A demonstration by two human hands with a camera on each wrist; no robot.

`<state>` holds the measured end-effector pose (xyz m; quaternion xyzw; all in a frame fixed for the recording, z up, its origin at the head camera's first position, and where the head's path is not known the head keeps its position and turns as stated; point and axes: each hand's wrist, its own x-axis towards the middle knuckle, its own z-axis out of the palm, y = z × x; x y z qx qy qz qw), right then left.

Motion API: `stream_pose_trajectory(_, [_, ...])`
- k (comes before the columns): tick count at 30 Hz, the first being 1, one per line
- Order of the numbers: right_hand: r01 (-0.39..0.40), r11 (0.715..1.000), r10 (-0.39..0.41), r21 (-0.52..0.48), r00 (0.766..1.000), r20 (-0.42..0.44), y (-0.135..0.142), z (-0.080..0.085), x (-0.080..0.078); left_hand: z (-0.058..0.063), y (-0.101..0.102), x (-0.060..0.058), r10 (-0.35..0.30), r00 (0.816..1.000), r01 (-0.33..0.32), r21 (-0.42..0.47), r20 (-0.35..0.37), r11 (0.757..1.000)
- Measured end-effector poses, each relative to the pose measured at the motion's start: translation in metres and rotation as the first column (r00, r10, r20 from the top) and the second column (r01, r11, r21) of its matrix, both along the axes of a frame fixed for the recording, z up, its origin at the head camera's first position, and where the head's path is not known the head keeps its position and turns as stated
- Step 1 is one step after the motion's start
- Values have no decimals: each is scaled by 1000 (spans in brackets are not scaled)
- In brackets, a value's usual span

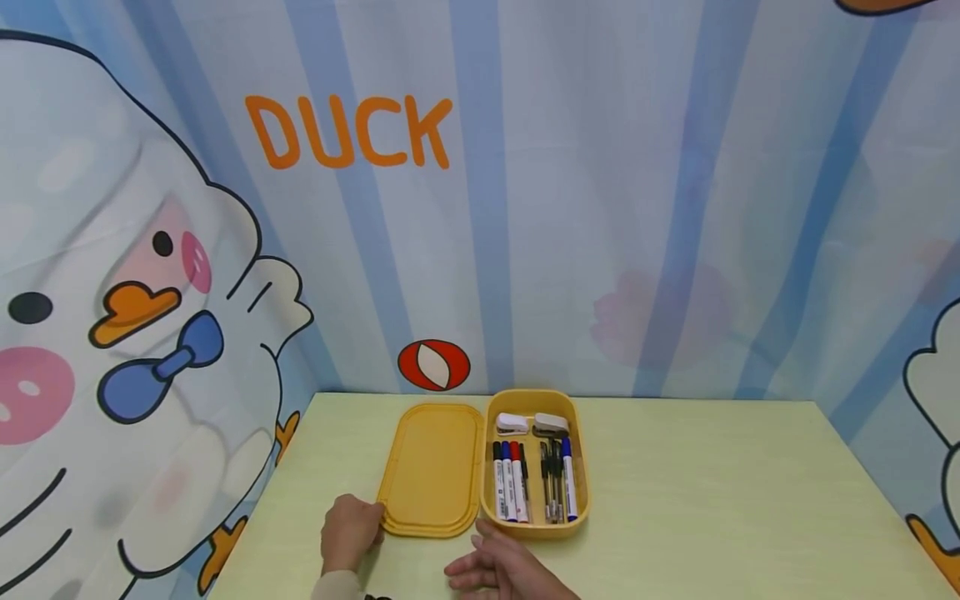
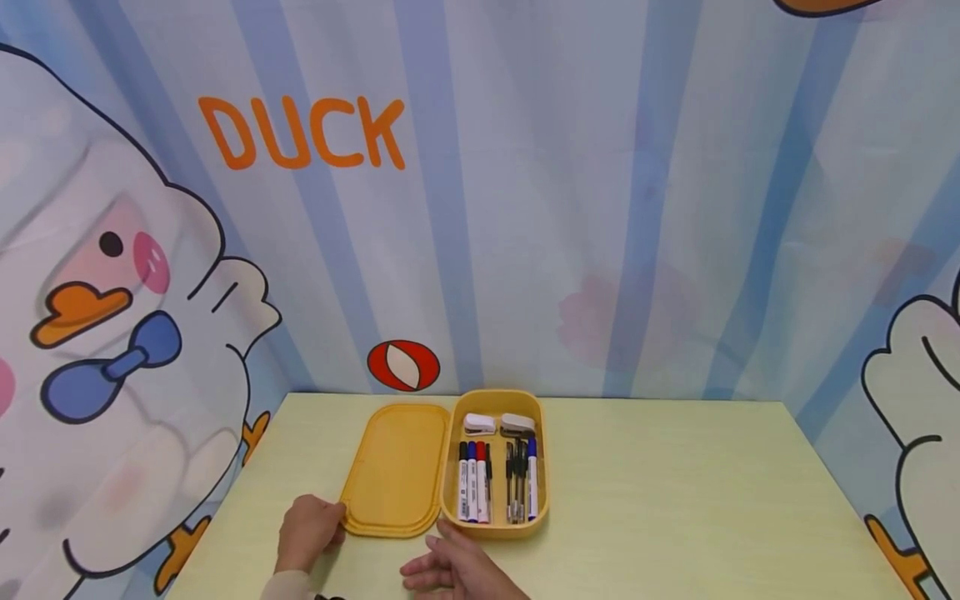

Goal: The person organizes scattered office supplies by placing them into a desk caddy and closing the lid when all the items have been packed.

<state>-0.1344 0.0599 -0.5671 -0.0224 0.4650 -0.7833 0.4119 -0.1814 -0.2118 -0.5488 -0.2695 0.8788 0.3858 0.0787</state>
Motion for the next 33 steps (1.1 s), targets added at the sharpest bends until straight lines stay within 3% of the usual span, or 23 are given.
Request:
stream_pose_trajectory(3, [12,999,-11,-33,1000,23,0,-1,-1,0,-4,1,43,999,-39,115,-32,993])
stream_pose_trajectory(7, [41,997,-37,-72,998,56,-2,-1,-1,-1,-8,2,118,991,-98,274,-60,957])
stream_pose_trajectory(12, [125,985,-120,-115,991,52,-7,-3,-2,-4,-10,4,166,981,-115,382,-104,917])
stream_pose_trajectory(16, [199,970,-191,-139,979,68,-11,-7,-3,-8,-11,6,182,978,-122,436,-100,892])
stream_pose_trajectory(21, [221,963,-210,-154,974,90,-15,-10,-2,-8,-13,10,196,977,-130,486,-87,864])
stream_pose_trajectory(33, [271,952,-268,-144,963,44,-24,-7,-1,5,-15,15,133,990,-89,500,-52,861])
